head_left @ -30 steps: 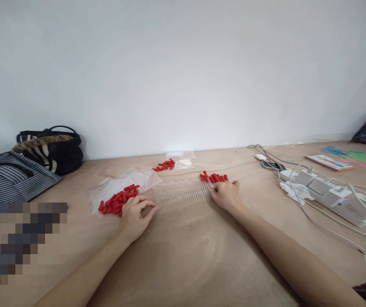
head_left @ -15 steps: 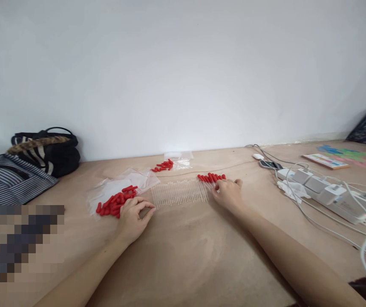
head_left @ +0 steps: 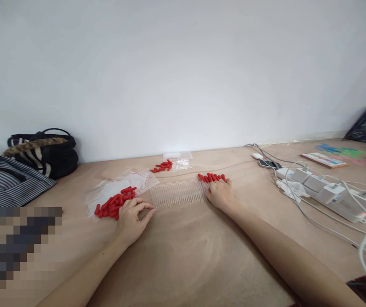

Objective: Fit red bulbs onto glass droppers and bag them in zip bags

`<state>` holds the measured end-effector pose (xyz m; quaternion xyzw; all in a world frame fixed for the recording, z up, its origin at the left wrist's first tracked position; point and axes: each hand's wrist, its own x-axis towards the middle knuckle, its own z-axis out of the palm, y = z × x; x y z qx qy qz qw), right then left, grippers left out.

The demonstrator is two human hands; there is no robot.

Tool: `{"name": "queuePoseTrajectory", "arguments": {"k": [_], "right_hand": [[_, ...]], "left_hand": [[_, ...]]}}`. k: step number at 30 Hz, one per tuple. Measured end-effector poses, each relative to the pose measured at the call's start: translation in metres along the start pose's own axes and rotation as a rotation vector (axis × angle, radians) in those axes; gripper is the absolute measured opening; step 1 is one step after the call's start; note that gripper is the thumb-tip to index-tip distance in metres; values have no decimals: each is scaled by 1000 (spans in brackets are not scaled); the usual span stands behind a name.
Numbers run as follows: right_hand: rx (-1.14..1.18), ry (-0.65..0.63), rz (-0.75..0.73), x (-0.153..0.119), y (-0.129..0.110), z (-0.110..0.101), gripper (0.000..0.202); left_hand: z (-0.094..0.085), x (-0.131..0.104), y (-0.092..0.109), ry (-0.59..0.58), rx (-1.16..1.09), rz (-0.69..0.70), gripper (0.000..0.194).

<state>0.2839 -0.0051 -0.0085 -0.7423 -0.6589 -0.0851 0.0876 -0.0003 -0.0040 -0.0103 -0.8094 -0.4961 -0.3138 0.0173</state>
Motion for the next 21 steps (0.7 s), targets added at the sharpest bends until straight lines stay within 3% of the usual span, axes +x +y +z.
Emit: {"name": "queuePoseTrajectory", "arguments": {"k": [9,15,21], "right_hand": [[19,-16,87,-3,8,-7,31],[77,72,69,-5,1,-2,27],[132,-21,83,-3,-9,-3,27]], "left_hand": [[-1,0,2,8,23,-22,12],[-8,2,7,14,117,-117,13],[-22,7,-6,89,215,-206,16]]}}
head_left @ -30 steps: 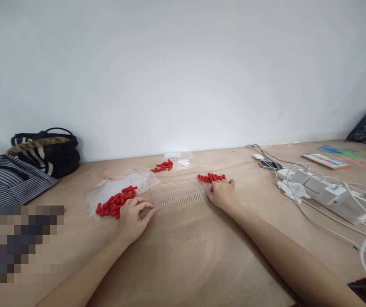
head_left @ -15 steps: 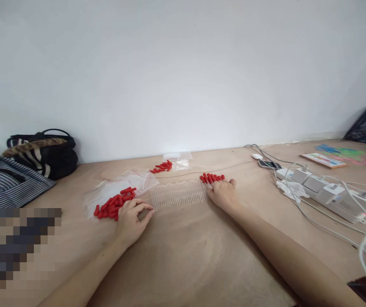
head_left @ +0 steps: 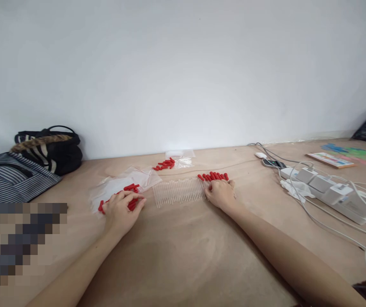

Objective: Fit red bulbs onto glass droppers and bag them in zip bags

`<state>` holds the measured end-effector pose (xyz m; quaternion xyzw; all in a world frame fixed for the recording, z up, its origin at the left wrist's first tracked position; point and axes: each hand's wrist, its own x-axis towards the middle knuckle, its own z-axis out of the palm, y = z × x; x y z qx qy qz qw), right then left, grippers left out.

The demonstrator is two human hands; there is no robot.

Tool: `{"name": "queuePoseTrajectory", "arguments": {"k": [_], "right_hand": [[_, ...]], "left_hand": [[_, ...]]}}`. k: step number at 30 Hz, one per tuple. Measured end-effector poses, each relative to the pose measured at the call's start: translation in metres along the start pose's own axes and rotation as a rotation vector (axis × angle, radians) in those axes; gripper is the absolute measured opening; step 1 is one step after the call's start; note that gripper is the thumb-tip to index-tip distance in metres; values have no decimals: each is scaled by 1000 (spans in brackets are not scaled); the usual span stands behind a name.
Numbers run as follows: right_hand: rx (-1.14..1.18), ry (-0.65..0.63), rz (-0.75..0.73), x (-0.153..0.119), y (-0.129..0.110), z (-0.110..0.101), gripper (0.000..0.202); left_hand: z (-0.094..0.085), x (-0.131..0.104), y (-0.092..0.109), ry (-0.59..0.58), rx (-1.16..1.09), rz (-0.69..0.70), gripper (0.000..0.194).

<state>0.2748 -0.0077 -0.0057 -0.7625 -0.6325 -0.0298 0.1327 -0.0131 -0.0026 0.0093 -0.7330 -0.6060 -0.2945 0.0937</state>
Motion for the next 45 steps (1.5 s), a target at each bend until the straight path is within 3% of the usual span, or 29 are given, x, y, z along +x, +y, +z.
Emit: {"name": "queuePoseTrajectory", "arguments": {"k": [8,15,20,22,24,27,29,32,34,40,45], "right_hand": [[-26,-109,68,1,0,-6,26],[121,-71,97,4,9,-7,31],[215,-50,65,3,15,-9,37],[284,12,-13,-1,18,-11,32],[333,47,-184,-8,21,-13,26],[335,-7,-515,-20,22,-15,19],[320,-71,-671,-26,22,-15,17],[311,-125,-766,-28,23,-14,16],[306,-129,-778,-27,23,-13,17],[369,-93,-730,-35,15,-10,27],[419,-83,-610,-43,1,1,14]], "left_hand": [[-5,5,-10,-88,105,-61,19],[-6,2,-4,-196,174,-56,27],[0,-2,4,-154,294,30,29],[2,-3,5,-114,318,83,27],[3,-2,4,-52,326,139,23],[-1,-2,5,83,255,235,19],[-4,-5,9,94,115,342,17],[-5,-13,18,-83,-147,507,16],[-2,-19,26,-227,-270,536,14],[6,-26,39,-445,-440,376,16],[11,-25,45,-488,-506,287,12]]}}
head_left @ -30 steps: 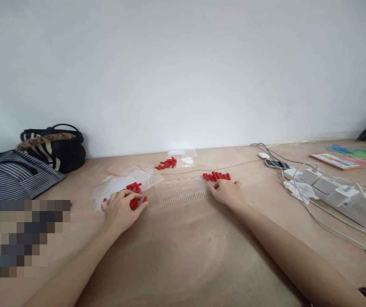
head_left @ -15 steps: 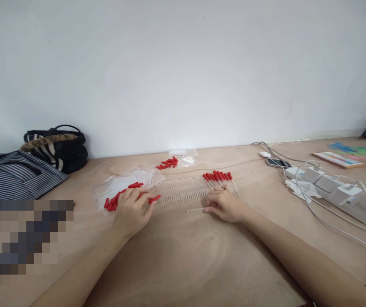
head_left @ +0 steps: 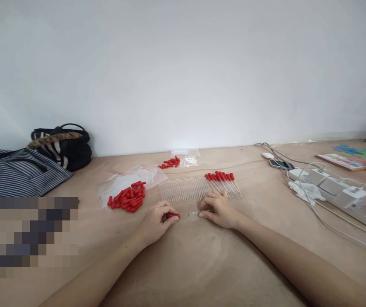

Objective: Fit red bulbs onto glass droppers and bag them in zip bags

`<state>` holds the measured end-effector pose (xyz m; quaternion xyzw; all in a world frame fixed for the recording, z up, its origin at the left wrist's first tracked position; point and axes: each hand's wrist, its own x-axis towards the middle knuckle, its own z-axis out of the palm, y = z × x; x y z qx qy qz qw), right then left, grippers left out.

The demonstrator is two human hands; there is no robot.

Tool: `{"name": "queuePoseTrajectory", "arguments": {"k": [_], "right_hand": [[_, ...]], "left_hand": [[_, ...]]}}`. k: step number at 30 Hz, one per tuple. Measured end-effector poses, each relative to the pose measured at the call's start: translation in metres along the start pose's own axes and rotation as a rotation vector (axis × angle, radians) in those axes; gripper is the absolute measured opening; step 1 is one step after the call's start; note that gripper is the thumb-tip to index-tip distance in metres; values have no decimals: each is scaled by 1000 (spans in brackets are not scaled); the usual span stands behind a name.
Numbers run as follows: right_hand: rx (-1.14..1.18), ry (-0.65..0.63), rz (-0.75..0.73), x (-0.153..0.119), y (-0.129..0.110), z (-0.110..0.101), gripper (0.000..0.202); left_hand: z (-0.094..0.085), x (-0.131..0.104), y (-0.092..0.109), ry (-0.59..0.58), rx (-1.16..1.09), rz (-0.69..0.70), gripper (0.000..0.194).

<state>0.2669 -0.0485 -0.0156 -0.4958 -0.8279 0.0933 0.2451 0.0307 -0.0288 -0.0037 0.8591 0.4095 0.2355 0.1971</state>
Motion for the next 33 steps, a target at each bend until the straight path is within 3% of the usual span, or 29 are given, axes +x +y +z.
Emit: {"name": "queuePoseTrajectory", "arguments": {"k": [6,13,33], "right_hand": [[-25,147,27,-2,-9,7,4],[40,296,-30,-5,-27,8,10],[63,285,-209,-11,-34,11,16]], "left_hand": [[11,0,5,79,-155,-94,8],[26,0,3,166,-511,-155,15],[29,-6,3,223,-548,-97,15]]}}
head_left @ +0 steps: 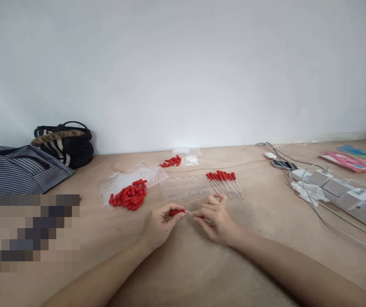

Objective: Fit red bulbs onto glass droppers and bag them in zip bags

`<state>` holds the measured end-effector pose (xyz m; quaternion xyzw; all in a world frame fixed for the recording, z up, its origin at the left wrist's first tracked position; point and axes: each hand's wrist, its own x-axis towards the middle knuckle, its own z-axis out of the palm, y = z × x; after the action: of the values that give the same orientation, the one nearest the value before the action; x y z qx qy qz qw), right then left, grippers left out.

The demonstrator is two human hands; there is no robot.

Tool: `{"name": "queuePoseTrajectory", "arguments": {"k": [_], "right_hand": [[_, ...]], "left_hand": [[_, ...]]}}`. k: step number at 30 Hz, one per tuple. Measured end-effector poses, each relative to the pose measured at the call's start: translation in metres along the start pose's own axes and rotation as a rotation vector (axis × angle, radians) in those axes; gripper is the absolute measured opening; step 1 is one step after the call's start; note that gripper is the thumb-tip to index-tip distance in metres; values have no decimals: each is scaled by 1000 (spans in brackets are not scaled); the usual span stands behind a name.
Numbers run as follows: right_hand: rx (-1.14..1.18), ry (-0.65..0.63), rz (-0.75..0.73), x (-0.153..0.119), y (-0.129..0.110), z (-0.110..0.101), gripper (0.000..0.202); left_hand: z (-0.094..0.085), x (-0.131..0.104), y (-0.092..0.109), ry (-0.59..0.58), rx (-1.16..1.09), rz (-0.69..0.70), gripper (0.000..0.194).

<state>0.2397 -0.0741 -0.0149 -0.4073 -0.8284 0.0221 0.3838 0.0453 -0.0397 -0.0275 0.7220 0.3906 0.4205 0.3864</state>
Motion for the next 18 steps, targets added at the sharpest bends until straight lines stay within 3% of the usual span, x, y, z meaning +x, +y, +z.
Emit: {"name": "queuePoseTrajectory", "arguments": {"k": [12,18], "right_hand": [[-165,-13,-192,2,6,-6,18],[-204,-37,-174,5,7,-5,19]], "left_hand": [[-1,-2,2,-43,50,27,14],[0,-2,2,-58,57,25,14]]}}
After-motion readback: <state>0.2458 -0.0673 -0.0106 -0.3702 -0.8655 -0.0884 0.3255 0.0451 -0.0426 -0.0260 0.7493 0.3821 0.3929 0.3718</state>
